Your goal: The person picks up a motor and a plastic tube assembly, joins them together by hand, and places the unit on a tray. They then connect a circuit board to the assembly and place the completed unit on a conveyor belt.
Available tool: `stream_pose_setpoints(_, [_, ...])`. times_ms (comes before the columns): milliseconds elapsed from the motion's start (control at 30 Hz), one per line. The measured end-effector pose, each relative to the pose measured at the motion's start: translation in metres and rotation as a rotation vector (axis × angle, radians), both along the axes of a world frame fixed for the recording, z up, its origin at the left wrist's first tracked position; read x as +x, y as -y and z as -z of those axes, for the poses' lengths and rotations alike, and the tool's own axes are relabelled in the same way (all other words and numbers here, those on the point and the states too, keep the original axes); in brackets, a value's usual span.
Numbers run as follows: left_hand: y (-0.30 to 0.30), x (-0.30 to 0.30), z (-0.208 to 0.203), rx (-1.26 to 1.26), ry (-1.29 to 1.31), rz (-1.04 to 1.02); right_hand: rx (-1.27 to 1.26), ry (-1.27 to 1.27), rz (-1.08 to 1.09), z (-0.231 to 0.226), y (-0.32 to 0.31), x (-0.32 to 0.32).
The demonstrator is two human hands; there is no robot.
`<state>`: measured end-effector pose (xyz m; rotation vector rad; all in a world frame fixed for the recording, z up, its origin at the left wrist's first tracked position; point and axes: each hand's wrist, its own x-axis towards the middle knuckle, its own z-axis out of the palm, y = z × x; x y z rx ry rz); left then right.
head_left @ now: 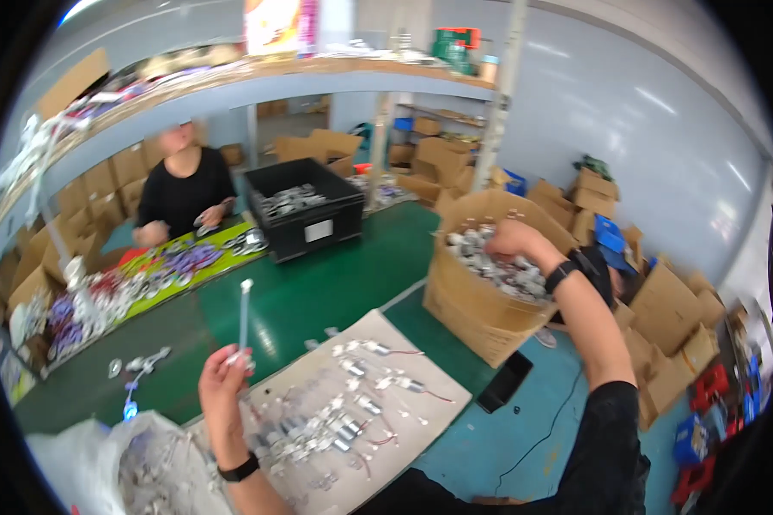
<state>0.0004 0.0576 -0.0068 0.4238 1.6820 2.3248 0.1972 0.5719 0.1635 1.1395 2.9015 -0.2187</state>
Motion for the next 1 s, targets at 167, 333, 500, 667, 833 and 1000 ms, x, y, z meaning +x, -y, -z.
stream_pose_setpoints(167, [-0.018, 0.002, -0.005, 0.014, 0.024, 0.048, 0.379, 0.030, 0.067, 0.019, 0.010, 0.001])
stream_pose_setpoints(333, [-0.008, 0.005, -0.010, 0.005, 0.028, 0.031, 0.194, 0.019, 0.113, 0.016, 0.031, -0.011])
stream_pose_setpoints(500, [-0.006, 0.006, -0.013, 0.028, 0.015, 0.042, 0.258, 0.015, 0.178, 0.026, 0.006, -0.007])
stream_pose_setpoints(667, [-0.006, 0.006, -0.011, 0.028, 0.016, 0.041, 0.332, 0.078, 0.118, 0.019, -0.009, 0.016])
stream_pose_setpoints(833, [-0.007, 0.006, -0.010, 0.033, 0.013, 0.055, 0.521, 0.183, 0.318, -0.008, -0.029, 0.049])
stream_pose_setpoints(1000, [-0.013, -0.002, -0.003, 0.049, 0.045, 0.052, 0.697, -0.104, 0.230, -0.051, -0.020, 0.074])
